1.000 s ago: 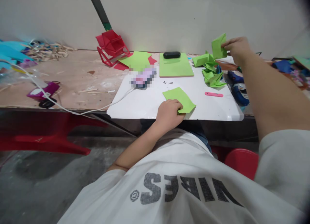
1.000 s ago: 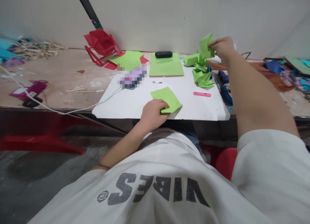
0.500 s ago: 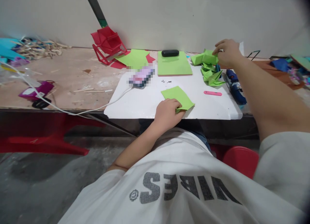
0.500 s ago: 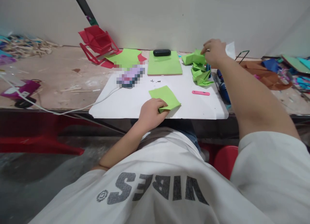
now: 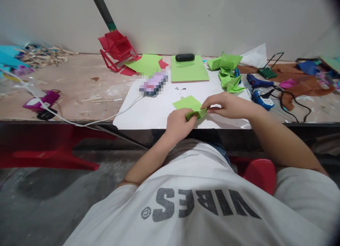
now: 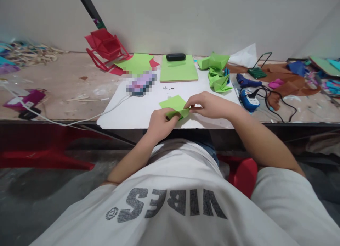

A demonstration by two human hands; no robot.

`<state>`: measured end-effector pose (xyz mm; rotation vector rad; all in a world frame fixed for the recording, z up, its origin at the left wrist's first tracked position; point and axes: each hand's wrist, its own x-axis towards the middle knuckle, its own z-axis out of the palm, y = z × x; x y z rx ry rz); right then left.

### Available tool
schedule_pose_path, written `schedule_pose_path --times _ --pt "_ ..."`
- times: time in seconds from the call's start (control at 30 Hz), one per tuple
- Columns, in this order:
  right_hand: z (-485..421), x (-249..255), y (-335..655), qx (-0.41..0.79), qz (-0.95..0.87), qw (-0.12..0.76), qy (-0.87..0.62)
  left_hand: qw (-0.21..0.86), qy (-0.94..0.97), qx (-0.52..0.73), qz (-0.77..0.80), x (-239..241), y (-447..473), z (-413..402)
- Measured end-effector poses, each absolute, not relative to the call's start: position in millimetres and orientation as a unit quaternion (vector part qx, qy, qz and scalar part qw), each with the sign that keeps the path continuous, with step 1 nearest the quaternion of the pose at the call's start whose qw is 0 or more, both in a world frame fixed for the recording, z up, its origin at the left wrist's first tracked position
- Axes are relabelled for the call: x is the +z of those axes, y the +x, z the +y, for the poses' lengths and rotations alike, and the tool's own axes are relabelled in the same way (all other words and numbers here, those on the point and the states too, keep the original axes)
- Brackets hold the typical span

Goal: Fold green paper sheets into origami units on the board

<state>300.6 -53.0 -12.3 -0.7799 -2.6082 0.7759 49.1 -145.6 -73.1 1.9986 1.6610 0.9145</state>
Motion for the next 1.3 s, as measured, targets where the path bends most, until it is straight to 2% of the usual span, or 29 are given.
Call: schedule_pose_path --times 0.2,0.53,0.97,1.3 --pt "-59 -40 289 0.159 -0.911 0.245 -0.292 0.141 0.733 0.266 0.61 -68 51 -157" --pt "-80 -73 300 0.21 -0.863 0.316 -0.333 0.128 0.827 0.18 0.517 -63 54 -139" --pt "-86 -76 311 0.253 -0.851 0.289 -0.359 0.068 0.883 0.135 0.445 -72 45 -139" --pt "-129 -87 331 0.154 -0.883 0.319 -0.309 -0.011 0.899 0.243 0.365 -103 24 -149"
